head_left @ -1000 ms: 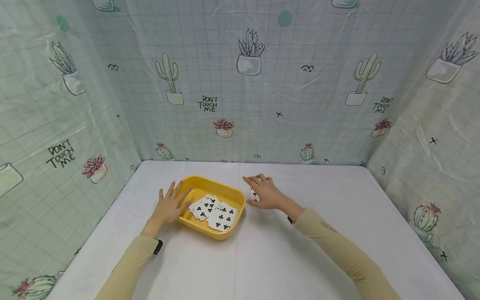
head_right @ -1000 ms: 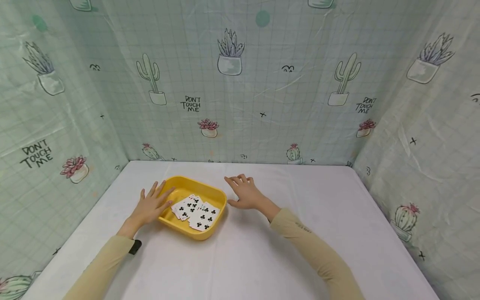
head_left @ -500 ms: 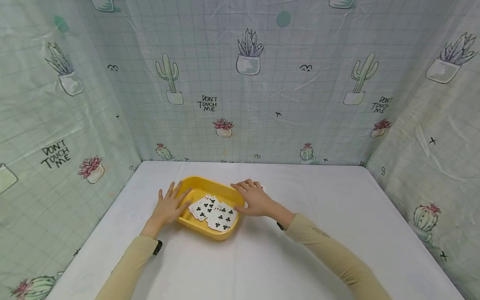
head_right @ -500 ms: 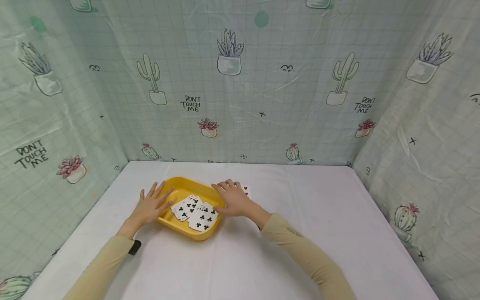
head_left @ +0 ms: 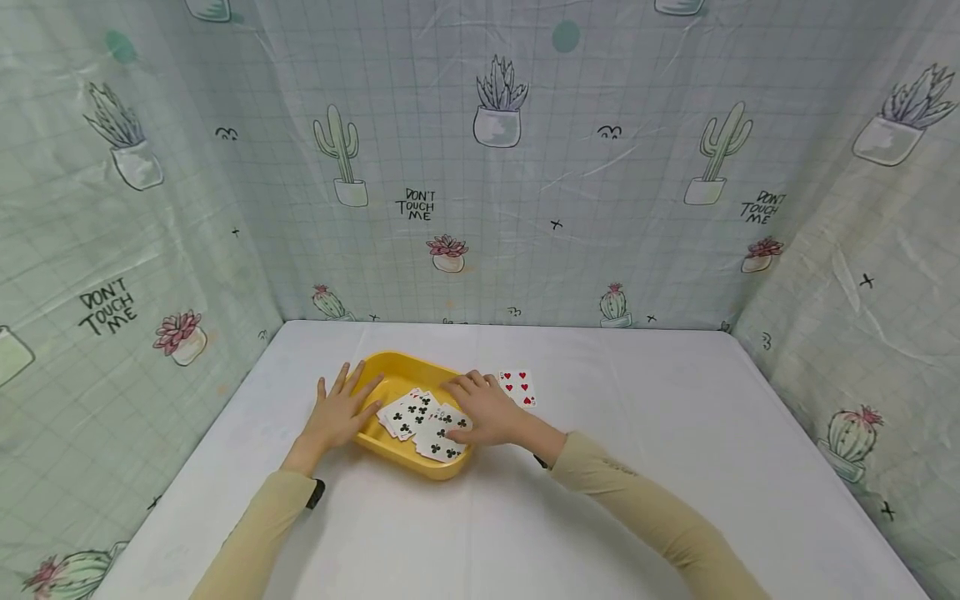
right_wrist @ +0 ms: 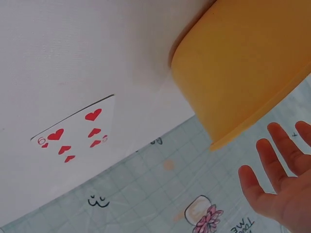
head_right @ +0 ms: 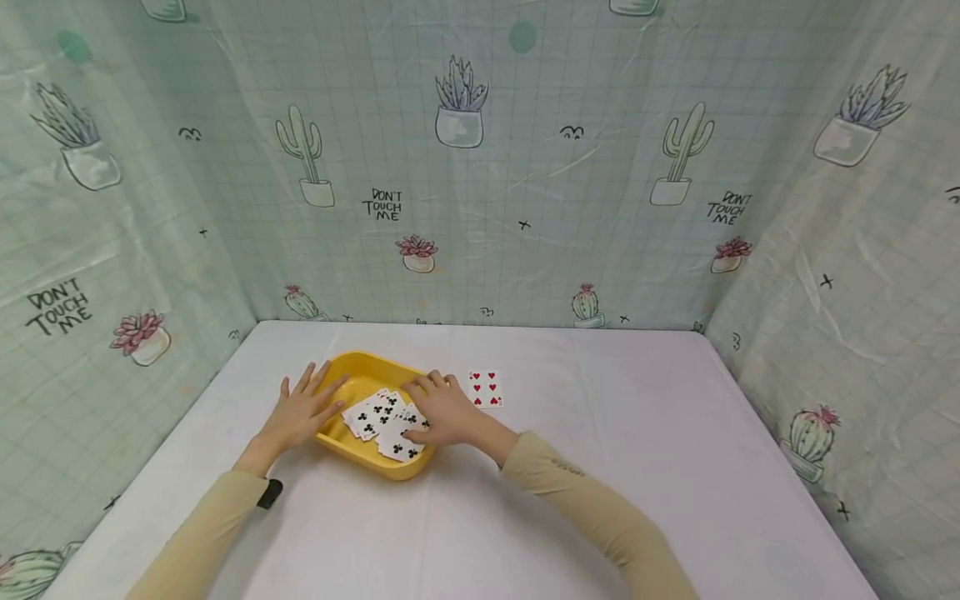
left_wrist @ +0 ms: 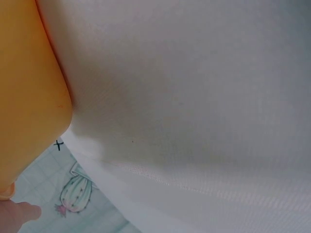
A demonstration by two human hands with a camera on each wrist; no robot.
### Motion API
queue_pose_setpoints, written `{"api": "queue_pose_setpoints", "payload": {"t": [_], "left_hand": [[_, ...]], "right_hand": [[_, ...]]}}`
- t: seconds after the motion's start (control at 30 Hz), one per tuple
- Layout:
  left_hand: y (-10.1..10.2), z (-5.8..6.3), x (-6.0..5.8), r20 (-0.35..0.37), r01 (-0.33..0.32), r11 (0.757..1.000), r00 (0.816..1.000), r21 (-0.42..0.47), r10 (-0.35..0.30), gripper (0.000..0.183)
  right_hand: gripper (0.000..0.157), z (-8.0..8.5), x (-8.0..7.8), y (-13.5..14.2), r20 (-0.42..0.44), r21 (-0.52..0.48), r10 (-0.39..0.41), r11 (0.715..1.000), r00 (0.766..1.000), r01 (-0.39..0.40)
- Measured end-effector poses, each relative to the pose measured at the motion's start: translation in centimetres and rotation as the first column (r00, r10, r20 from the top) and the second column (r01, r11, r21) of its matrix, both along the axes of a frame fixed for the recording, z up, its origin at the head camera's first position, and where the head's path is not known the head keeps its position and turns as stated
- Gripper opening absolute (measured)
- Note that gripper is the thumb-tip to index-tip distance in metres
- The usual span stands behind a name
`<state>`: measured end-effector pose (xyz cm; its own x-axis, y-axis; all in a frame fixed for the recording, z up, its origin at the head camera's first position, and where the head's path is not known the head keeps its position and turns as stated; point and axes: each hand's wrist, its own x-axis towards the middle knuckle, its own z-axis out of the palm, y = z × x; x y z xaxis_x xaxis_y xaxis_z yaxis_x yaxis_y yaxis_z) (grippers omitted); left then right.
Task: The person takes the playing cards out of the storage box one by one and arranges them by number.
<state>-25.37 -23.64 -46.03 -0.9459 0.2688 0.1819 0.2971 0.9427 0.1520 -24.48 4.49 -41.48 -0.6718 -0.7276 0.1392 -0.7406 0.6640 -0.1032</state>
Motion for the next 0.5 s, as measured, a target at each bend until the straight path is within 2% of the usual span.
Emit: {"api": "queue_pose_setpoints", "payload": {"t": [0.27,0.47,0.5], "left_hand": [[0.0,-0.2,-0.1,-0.011,-0.004,1.000,1.000,-0.013,0.003,0.050],[-0.2,-0.3,0.1,-0.044,0.035,0.997,0.999,0.062,-0.032,0.050],[-0.4,-0.6,-0.1,-0.066,0.048,0.997,0.997,0.062,-0.044,0.051]], "right_hand": [[0.072,-1.4,-0.2,-1.0,0.008,0.059,-0.005,0.998,1.000,0.005],[0.074,-2.0,-0.3,-1.5,0.026,0.100,-0.019,0.995,0.999,0.017],[0.075,-2.1,-0.3,-1.5,0.031,0.108,-0.024,0.994,0.999,0.021]]}}
